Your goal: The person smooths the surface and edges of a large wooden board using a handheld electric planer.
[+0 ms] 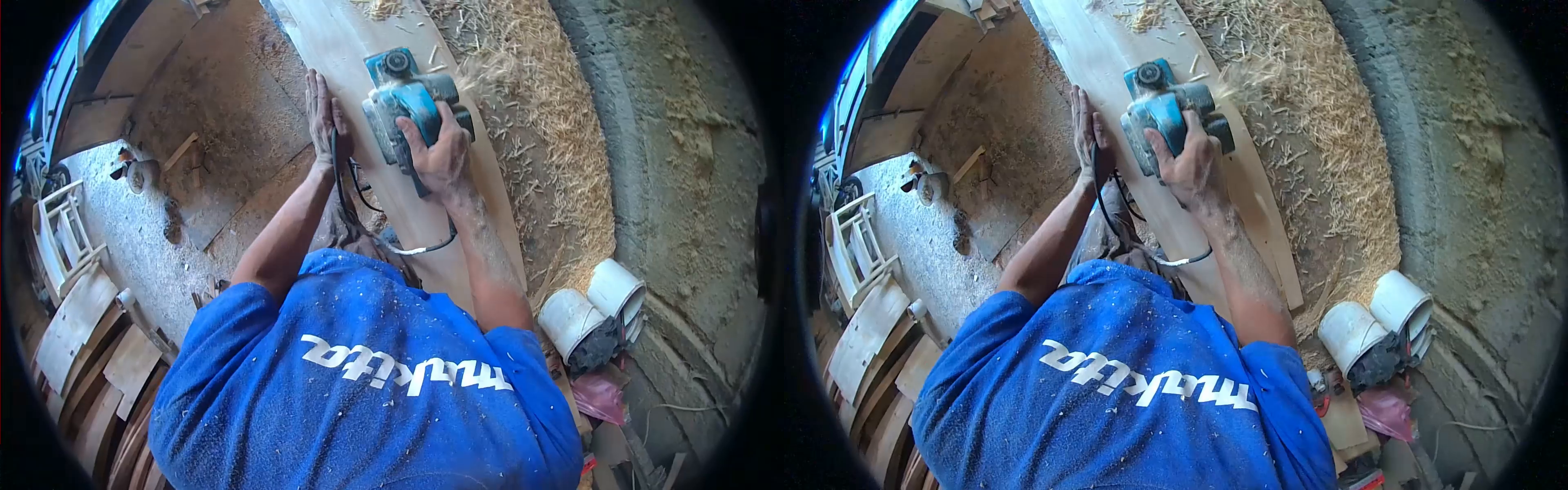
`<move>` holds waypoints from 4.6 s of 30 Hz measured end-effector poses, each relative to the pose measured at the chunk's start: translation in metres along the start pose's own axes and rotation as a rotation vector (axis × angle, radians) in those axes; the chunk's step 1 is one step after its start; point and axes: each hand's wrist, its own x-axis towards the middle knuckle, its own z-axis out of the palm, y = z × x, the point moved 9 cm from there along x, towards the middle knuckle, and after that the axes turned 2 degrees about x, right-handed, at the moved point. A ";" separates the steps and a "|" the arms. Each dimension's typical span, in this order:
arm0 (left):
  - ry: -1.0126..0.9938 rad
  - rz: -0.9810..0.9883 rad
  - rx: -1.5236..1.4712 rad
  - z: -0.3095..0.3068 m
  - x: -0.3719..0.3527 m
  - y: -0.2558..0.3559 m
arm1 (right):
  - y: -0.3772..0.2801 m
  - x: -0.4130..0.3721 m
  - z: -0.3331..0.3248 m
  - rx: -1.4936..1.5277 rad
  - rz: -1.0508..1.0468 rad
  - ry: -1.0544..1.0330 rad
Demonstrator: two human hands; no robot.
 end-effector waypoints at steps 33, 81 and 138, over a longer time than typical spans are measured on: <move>-0.446 -0.032 0.083 0.004 -0.004 -0.017 | -0.137 0.479 0.219 -0.149 -0.217 0.042; -0.516 0.445 0.458 0.042 -0.193 0.147 | 0.104 -0.528 -0.193 -0.165 0.525 0.431; -0.287 0.127 0.127 0.010 0.024 0.020 | -0.024 0.211 0.053 -0.041 -0.078 -0.035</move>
